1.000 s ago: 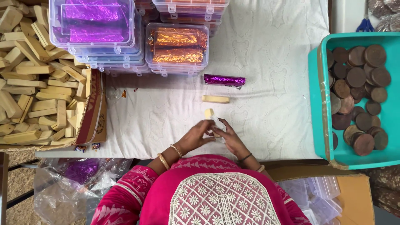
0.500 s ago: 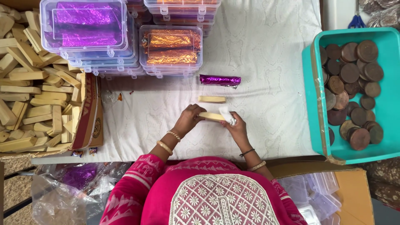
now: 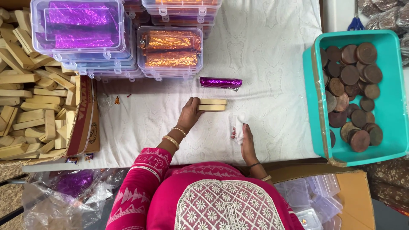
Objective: The recorder is wrapping small wooden blocks in colored foil and organizing them into various containers and boxes.
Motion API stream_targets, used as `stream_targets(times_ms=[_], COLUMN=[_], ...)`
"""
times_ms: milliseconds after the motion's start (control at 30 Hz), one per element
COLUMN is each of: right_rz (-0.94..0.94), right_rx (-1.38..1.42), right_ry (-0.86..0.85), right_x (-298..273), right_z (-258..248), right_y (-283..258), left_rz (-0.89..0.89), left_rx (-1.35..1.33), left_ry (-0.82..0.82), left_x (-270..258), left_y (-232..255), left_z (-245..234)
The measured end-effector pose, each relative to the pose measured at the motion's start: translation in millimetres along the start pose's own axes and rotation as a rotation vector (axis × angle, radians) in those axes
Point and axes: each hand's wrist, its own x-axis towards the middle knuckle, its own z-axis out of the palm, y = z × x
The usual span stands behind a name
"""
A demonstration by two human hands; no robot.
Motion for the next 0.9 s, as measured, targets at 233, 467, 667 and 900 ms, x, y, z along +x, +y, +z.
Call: stream_targets(times_ms=[233, 467, 667, 900], right_rz=[-0.272, -0.99, -1.051, -0.769], right_rx=[-0.319, -1.348, -1.383, -0.999], right_ry=[-0.133, -0.357, -0.346, 0.135], right_x=[27, 53, 69, 125], right_z=[46, 137, 105, 18], right_y=[-14, -41, -41, -3], left_rz=[-0.027, 0.03, 0.004, 0.029], left_rx=[-0.058, 0.013, 0.049, -0.078], left_ry=[0.02, -0.022, -0.067, -0.006], left_x=[7, 11, 14, 5], left_y=[7, -7, -9, -12], left_z=[-4, 0, -4, -1])
